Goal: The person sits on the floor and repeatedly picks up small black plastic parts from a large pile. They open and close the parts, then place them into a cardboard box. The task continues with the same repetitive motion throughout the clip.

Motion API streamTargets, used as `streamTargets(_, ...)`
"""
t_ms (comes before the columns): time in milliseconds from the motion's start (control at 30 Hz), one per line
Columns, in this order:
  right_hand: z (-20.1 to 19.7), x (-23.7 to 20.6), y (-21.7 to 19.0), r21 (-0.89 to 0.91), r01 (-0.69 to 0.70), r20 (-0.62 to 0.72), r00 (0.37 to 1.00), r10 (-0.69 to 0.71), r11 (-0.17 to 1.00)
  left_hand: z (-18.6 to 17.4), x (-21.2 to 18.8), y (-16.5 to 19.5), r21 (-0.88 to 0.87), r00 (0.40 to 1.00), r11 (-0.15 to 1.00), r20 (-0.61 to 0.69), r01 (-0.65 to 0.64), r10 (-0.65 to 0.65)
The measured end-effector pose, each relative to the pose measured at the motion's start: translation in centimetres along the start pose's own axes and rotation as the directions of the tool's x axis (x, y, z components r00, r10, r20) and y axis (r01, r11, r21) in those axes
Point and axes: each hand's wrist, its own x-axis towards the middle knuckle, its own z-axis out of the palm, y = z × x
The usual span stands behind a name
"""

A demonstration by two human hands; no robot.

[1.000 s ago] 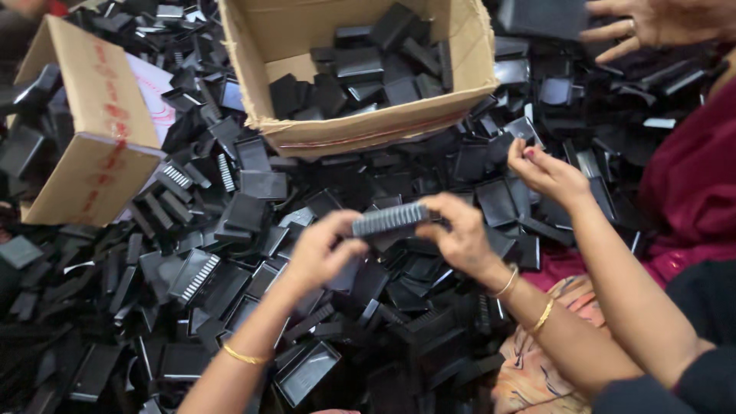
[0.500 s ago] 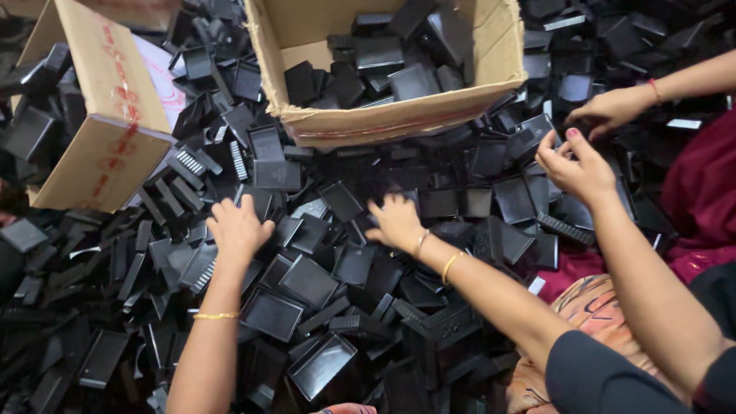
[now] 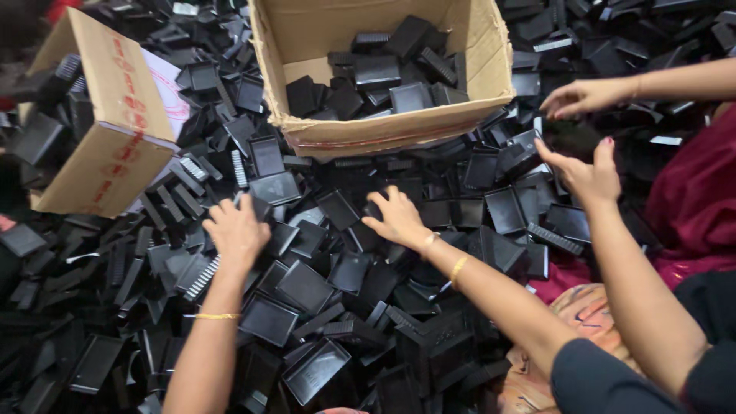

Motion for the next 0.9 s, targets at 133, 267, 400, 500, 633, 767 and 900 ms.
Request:
streamTargets(133,3.1,4.3,-3.4,0.071,0.019,-0.009,1.0,-0.018,0.997,-1.2,-0.2,2.3,-0.063,0.969,0.987,-0.207,-0.148,0.132)
streamTargets(267,4.9,5.3,-5.1,0.071,-0.117,0.128,0.986,0.107,0.991,-0.6,-0.8,4.4,-0.394,0.945,0.868,-0.239,-0.303,0.221)
streamTargets(400,4.9,4.5,-4.2,0.124,-0.181,0.179,0.971,0.158,0.976,0.9,-2.0,6.2,-0.651,0.971,0.724,-0.101,-0.228,0.216)
streamTargets(500,4.3,3.7,-4.2,0.244,-0.265,0.209,0.954,0.216,0.933,1.4,-2.3,7.3,-0.722,0.978,0.673,-0.028,-0.161,0.205)
streamTargets(633,4.4,3.8,-5.9,0.267,-0.214,-0.04,0.972,0.233,0.94,1.5,-3.1,8.6,-0.757,0.963,0.612,-0.087,-0.23,0.254)
streamTargets(767,4.9,4.3,-6.7,0.148,-0.168,0.051,0.985,0.162,0.975,1.1,-3.7,9.2,-0.78,0.961,0.577,-0.111,-0.243,0.255)
streamTargets(900,5.1,4.0,-6.0,0.197,-0.15,0.016,0.989,0.149,0.969,0.7,-3.7,8.8,-0.817,0.978,0.549,-0.084,-0.176,0.189)
